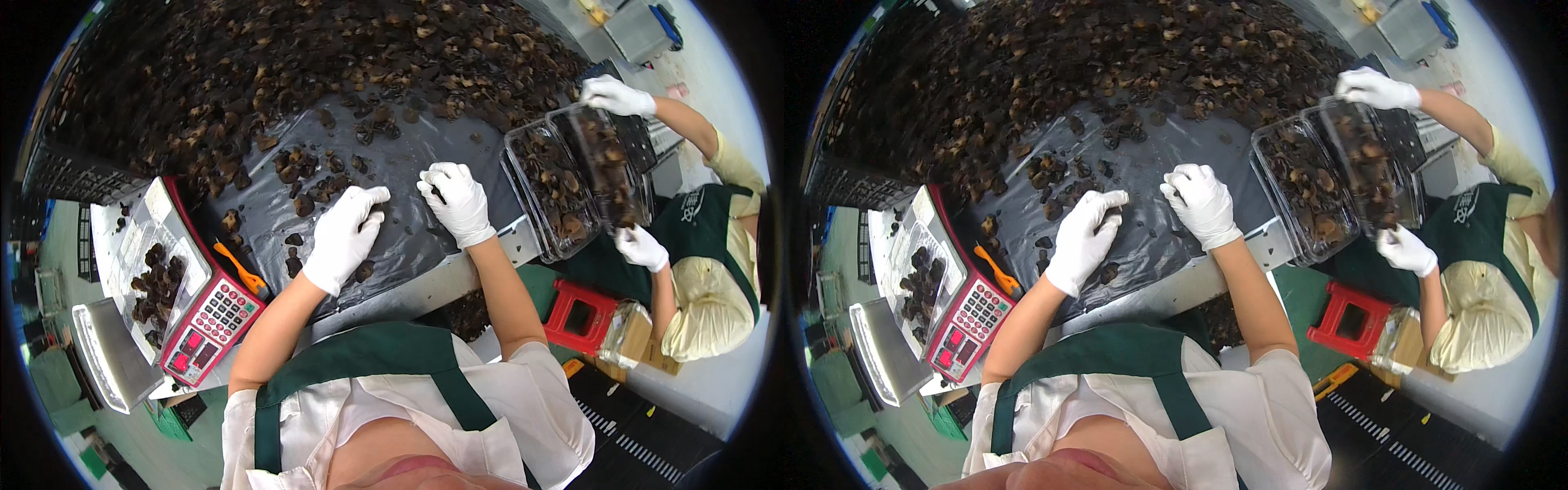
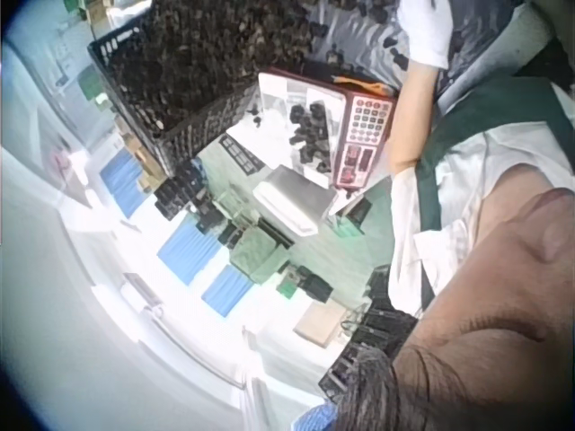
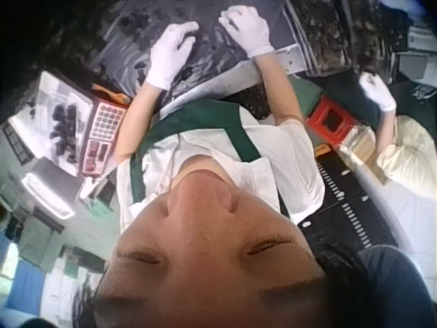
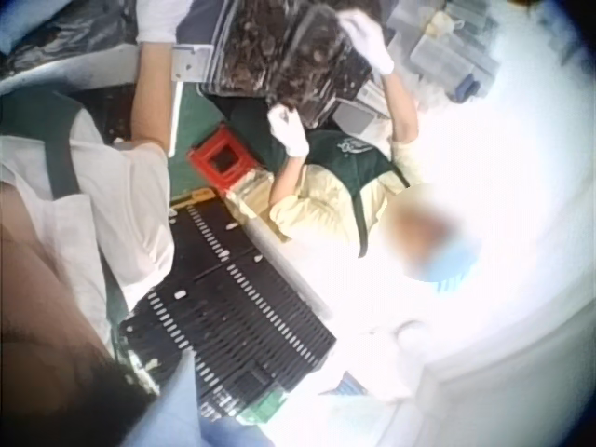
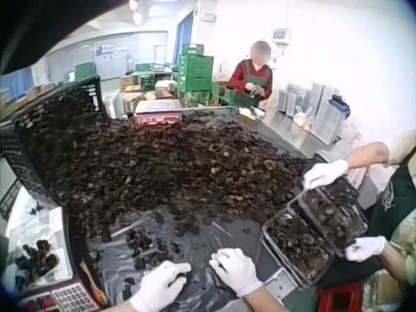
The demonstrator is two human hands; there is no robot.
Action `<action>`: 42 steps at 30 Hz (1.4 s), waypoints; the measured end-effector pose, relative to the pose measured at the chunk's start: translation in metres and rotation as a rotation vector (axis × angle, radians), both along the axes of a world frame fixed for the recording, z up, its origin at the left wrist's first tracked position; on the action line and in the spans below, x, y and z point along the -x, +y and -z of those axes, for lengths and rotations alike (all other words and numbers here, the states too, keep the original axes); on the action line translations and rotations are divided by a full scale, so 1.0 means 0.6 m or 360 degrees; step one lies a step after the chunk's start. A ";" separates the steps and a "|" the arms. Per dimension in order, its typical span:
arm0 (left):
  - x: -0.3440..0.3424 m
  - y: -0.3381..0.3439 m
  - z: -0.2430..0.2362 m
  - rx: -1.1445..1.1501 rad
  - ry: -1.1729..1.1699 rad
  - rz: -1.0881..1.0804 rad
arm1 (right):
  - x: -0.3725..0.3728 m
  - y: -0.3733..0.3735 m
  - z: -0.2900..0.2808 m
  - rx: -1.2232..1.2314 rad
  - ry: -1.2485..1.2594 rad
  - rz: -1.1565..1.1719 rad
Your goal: The person weighs dried black fungus on a digital scale, placing portions into clear plastic trays. They repeatedly adjust the amount to reach a target weight, then move the filled trays to a stack on the right side of the table.
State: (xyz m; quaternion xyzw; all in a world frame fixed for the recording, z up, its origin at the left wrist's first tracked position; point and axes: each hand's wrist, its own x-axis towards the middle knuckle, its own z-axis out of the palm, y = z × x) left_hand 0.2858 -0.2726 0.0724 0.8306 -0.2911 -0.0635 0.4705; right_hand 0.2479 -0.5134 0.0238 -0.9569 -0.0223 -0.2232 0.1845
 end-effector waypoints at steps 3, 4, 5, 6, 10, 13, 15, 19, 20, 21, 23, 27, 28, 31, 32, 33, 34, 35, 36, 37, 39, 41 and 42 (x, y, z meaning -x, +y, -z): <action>0.031 0.032 -0.011 0.0027 0.0037 -0.0048 | -0.059 -0.004 0.005 -0.0262 -0.0237 -0.0149; 0.041 0.042 -0.015 0.0025 0.0037 -0.0058 | -0.086 -0.006 0.002 -0.0352 -0.0257 -0.0138; 0.050 0.053 -0.019 0.0023 0.0037 -0.0068 | -0.118 -0.006 0.004 -0.0377 -0.0310 -0.0124; 0.060 0.064 -0.017 0.0025 0.0027 -0.0098 | -0.144 0.003 -0.012 -0.0387 -0.0104 -0.0087; 0.084 0.096 -0.013 0.0020 -0.0048 -0.0178 | -0.241 0.061 -0.054 -0.0222 0.0522 0.0145; 0.094 0.107 -0.008 0.0046 -0.0107 -0.0207 | -0.289 0.109 -0.053 0.0001 0.0581 0.0203; 0.100 0.112 -0.008 0.0035 -0.0096 -0.0203 | -0.317 0.115 -0.034 -0.0033 0.0643 0.0100; 0.107 0.124 -0.006 0.0036 -0.0096 -0.0210 | -0.322 0.061 0.000 -0.0422 0.0382 0.0013; 0.110 0.129 -0.008 0.0043 -0.0093 -0.0227 | -0.307 0.043 0.007 -0.0560 0.0185 0.0003; 0.113 0.134 -0.009 0.0053 -0.0088 -0.0251 | -0.286 0.031 0.007 -0.0693 -0.0011 -0.0015; 0.120 0.143 -0.006 0.0089 -0.0096 -0.0283 | -0.232 0.026 -0.006 -0.0715 -0.0141 0.0184; 0.121 0.149 -0.004 0.0142 -0.0035 -0.0224 | -0.157 0.007 0.010 -0.0142 -0.0265 0.0029; 0.122 0.150 -0.005 0.0130 0.0007 -0.0203 | -0.152 0.017 0.008 -0.0145 -0.0237 0.0043; 0.129 0.155 -0.013 0.0122 0.0040 -0.0181 | -0.168 0.030 0.012 -0.0391 -0.0154 -0.0113; 0.131 0.156 -0.016 0.0125 0.0036 -0.0185 | -0.176 0.034 0.013 -0.0484 -0.0078 -0.0131; 0.134 0.160 -0.015 0.0148 0.0014 -0.0205 | -0.183 0.054 0.002 -0.0328 -0.0016 -0.0054; 0.137 0.166 -0.015 0.0162 -0.0008 -0.0231 | -0.187 0.084 -0.018 -0.0180 0.0044 0.0016; 0.139 0.172 -0.015 0.0174 -0.0031 -0.0262 | -0.193 0.108 -0.028 -0.0031 0.0101 0.0081; 0.140 0.178 -0.016 0.0177 -0.0039 -0.0242 | -0.196 0.107 -0.018 0.0125 0.0223 0.0031; 0.143 0.185 -0.020 0.0152 -0.0003 -0.0240 | -0.202 0.105 -0.001 0.0130 0.0053 -0.0020; 0.149 0.199 -0.029 0.0135 -0.0106 -0.0300 | -0.215 0.103 0.016 0.0045 -0.0165 -0.0152; 0.152 0.221 -0.043 0.0131 -0.0119 -0.0346 | -0.216 0.097 0.013 -0.0009 -0.0199 -0.0206; 0.156 0.238 -0.055 0.0078 -0.0175 -0.0417 | -0.223 0.093 0.010 0.0015 -0.0121 -0.0161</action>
